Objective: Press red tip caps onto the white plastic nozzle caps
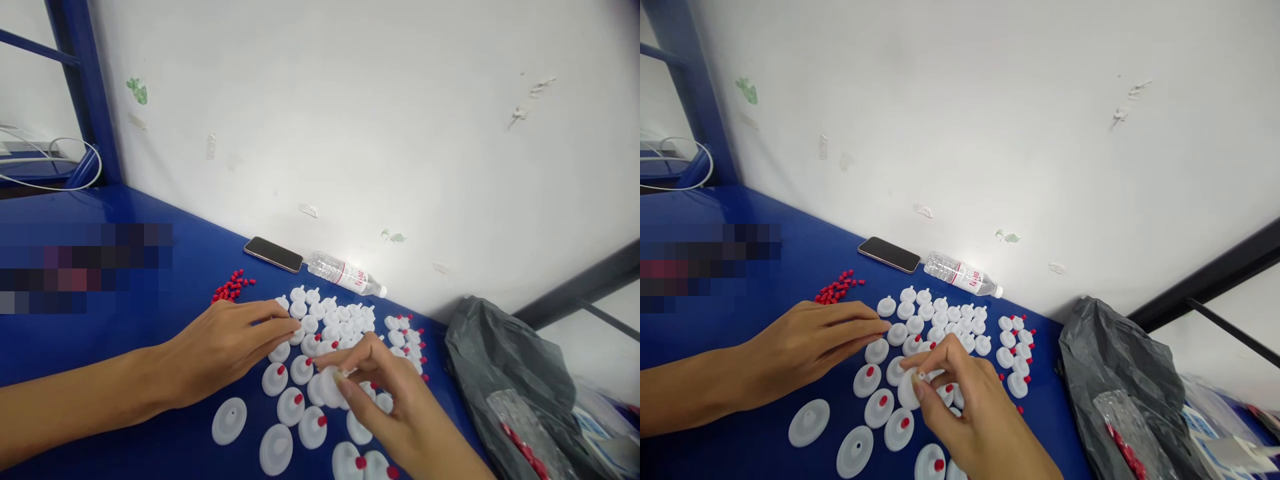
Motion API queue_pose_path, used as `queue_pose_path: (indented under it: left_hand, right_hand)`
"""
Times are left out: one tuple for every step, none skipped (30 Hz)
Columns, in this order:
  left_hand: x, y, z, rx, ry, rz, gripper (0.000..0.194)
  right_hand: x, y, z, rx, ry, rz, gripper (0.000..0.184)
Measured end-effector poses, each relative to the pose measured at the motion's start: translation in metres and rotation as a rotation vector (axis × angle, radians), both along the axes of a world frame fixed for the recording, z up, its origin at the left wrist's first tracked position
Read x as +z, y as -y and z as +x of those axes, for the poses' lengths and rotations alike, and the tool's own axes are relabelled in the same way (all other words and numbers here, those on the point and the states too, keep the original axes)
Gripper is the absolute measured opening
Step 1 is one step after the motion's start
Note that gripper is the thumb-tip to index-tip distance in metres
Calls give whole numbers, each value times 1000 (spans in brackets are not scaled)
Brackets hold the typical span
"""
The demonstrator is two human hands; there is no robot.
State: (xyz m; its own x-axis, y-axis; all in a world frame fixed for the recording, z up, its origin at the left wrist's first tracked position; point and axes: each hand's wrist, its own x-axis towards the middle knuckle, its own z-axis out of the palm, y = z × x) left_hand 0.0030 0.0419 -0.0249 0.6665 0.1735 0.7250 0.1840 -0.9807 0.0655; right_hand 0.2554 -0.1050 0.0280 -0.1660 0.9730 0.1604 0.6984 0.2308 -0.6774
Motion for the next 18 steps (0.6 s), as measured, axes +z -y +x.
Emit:
queue_pose_path:
  left_hand:
    - [1, 1, 0, -23, -10, 10, 25]
    - [1, 3, -1, -39, -24, 22, 27]
    - [2, 4, -1, -56, -40, 35, 30]
    - [2, 6, -2, -74, -58, 46, 33]
    - [2, 7, -2, -96, -72, 55, 37]
    - [3, 9, -3, -119, -77, 63, 39]
    - [3, 11, -3, -139, -79, 70, 42]
    - [4, 13, -3, -158, -76, 75, 42]
    - [5, 14, -4, -172, -70, 81, 43]
    - [5, 15, -4, -177, -64, 88, 42]
    - [6, 16, -4, -181, -65, 95, 42]
    - [6, 17, -4, -184, -73, 97, 42]
    - [6, 18, -4, -186, -79, 99, 41]
    - [7, 19, -4, -189, -80, 103, 39]
    - [7, 19, -4, -189, -87, 107, 39]
    - [8, 20, -4, -188, -95, 111, 38]
    - [9, 20, -3, -185, -104, 115, 37]
    - [11, 21, -3, -179, -114, 115, 36]
  right_hand:
    - [-3, -2, -2, -5, 23, 11, 8]
    - [-6, -4, -4, -11, 49, 29, 6]
    - [-9, -6, -6, -20, 77, 52, 5]
    - [-11, -7, -8, -29, 102, 73, 6]
    - [-13, -8, -10, -42, 121, 95, 6]
    - [-14, -9, -12, -56, 135, 112, 6]
    - [-15, -10, -13, -69, 146, 125, 7]
    - [-16, -10, -14, -73, 154, 135, 9]
    - [-18, -10, -15, -65, 158, 145, 11]
    - [-19, -11, -15, -56, 156, 156, 13]
    - [-20, -11, -16, -43, 149, 171, 16]
    - [-22, -11, -16, -25, 140, 187, 18]
    - [-24, -12, -17, -10, 129, 200, 20]
    - [-25, -12, -18, 1, 120, 211, 22]
    - [-27, -12, -19, 8, 112, 223, 22]
    - [-28, -12, -20, 17, 108, 233, 23]
    - [-30, -12, -20, 27, 107, 246, 23]
    - [-31, -13, -21, 39, 108, 262, 23]
